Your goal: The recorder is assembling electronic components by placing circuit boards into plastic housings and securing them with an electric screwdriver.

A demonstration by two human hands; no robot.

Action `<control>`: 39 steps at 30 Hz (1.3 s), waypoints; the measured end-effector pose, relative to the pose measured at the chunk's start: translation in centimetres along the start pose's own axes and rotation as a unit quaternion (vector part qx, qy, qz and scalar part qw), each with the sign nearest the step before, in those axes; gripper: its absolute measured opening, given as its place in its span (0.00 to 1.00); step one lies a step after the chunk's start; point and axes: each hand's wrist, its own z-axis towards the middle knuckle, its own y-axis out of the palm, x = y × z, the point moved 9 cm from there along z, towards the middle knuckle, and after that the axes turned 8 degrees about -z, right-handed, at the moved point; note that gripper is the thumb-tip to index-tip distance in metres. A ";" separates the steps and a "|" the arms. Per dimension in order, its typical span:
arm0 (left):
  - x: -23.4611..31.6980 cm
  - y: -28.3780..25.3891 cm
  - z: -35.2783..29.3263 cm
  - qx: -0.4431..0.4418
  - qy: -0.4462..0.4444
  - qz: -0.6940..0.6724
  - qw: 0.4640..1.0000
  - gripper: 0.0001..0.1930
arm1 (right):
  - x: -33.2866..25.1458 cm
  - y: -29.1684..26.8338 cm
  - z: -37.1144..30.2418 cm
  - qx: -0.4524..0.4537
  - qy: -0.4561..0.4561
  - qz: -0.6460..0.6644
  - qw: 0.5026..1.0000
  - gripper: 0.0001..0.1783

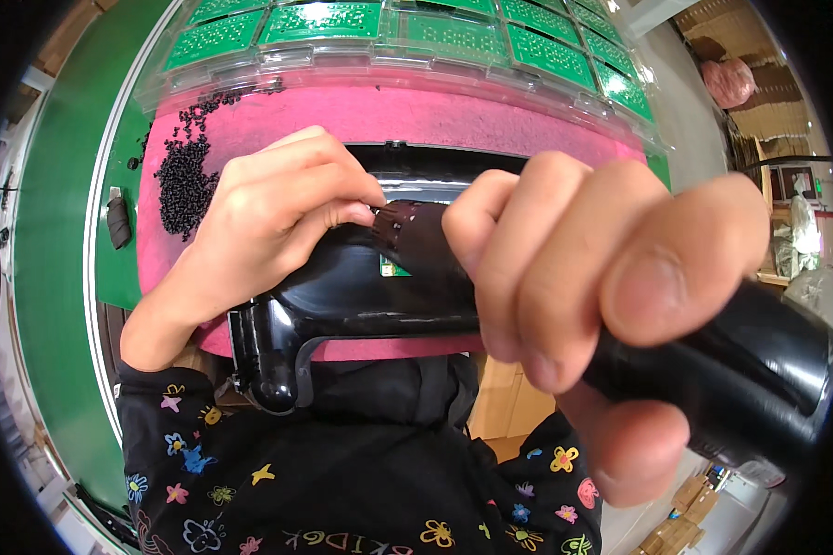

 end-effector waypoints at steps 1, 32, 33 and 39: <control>-0.1 -0.1 -0.1 0.009 -0.008 0.031 0.999 0.07 | 0.1 0.0 0.2 0.002 0.020 -0.022 1.000 0.19; -1.8 1.4 -1.4 -0.071 -0.082 0.016 0.994 0.07 | 1.1 -2.4 0.0 0.123 -0.016 0.077 0.989 0.15; -1.8 1.4 -1.4 -0.070 -0.083 0.017 0.994 0.07 | 0.8 -2.4 -0.1 0.128 -0.015 0.099 0.987 0.15; -1.2 1.3 -0.9 -0.070 -0.049 -0.042 0.995 0.08 | 0.0 -1.9 -0.3 0.114 -0.016 0.108 0.987 0.15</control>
